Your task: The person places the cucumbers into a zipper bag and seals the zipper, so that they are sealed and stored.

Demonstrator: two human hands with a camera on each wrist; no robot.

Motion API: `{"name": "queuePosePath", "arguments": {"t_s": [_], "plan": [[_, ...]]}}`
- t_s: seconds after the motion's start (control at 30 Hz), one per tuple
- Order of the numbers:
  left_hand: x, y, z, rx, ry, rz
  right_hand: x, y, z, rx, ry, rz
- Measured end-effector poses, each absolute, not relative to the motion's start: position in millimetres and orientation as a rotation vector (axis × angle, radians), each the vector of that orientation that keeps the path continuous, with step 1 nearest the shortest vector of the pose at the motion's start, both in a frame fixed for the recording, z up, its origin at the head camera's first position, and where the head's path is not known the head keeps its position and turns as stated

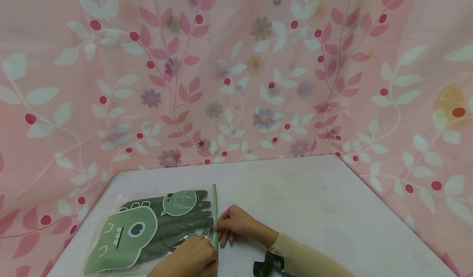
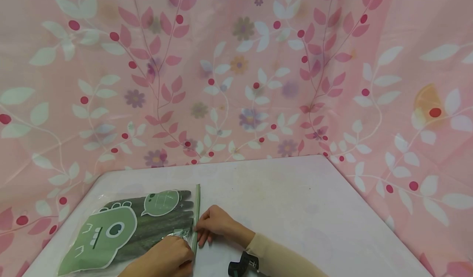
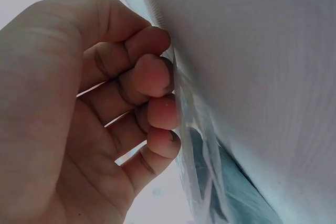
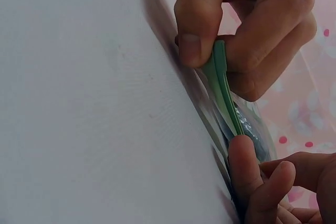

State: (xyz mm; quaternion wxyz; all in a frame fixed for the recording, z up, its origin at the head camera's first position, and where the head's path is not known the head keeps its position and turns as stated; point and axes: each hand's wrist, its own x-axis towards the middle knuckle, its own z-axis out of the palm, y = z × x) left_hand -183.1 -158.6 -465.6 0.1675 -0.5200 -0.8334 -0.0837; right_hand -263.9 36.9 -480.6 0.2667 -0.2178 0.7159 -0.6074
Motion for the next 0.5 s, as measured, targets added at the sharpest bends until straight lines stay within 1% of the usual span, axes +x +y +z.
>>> {"name": "queuePosePath", "arguments": {"t_s": [0.5], "plan": [[-181, -158, -464, -1.472, -2.381, -0.225, -284, 30, -479, -0.6, 2.014, -1.654]]}}
